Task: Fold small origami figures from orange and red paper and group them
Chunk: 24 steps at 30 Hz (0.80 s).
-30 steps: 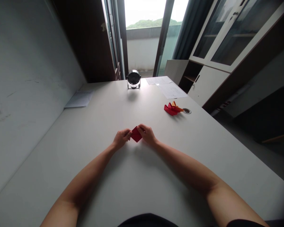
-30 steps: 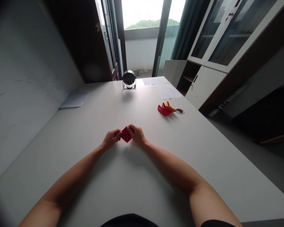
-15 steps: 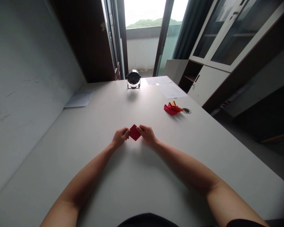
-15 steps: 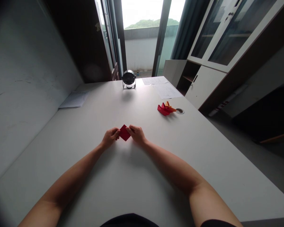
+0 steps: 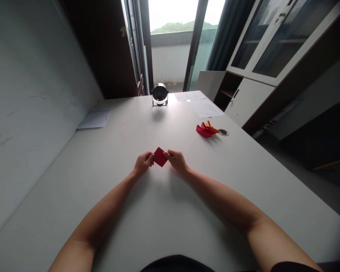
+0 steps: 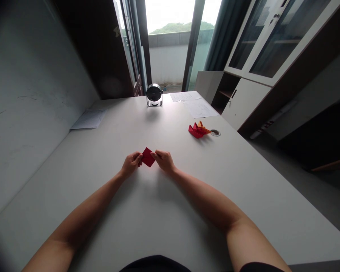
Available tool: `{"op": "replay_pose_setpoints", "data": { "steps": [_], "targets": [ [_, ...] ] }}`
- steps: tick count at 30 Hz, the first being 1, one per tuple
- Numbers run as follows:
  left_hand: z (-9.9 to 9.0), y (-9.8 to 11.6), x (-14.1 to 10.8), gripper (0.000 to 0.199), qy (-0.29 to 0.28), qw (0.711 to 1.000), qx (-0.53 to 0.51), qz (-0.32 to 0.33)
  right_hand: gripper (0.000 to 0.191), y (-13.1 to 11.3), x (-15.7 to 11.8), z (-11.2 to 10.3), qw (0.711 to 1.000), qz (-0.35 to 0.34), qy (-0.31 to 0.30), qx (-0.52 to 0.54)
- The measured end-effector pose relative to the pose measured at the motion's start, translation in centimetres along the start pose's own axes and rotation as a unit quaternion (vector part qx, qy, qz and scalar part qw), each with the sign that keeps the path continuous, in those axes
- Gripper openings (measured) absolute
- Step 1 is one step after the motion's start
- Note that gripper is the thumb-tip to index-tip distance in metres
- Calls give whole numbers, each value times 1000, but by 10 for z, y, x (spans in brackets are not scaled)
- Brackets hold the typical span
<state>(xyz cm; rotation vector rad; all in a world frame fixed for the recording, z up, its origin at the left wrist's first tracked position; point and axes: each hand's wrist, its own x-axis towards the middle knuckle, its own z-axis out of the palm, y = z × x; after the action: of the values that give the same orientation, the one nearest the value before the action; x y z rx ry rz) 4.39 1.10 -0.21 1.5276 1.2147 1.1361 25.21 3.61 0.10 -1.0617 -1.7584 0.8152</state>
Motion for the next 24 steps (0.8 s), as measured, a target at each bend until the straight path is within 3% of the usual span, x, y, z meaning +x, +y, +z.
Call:
{"op": "replay_pose_setpoints", "data": {
  "steps": [9,18,24],
  "targets": [
    [1,-1,2,37,-28,995,-99,-6,39,5,1,1,991,17,-105,79],
    [5,4,-1,37,-67,995,-69,2,37,-3,-1,1,991,20,-113,63],
    [5,7,-1,37,-61,993,-101,-7,41,-7,1,-1,989,25,-134,59]
  ]
}}
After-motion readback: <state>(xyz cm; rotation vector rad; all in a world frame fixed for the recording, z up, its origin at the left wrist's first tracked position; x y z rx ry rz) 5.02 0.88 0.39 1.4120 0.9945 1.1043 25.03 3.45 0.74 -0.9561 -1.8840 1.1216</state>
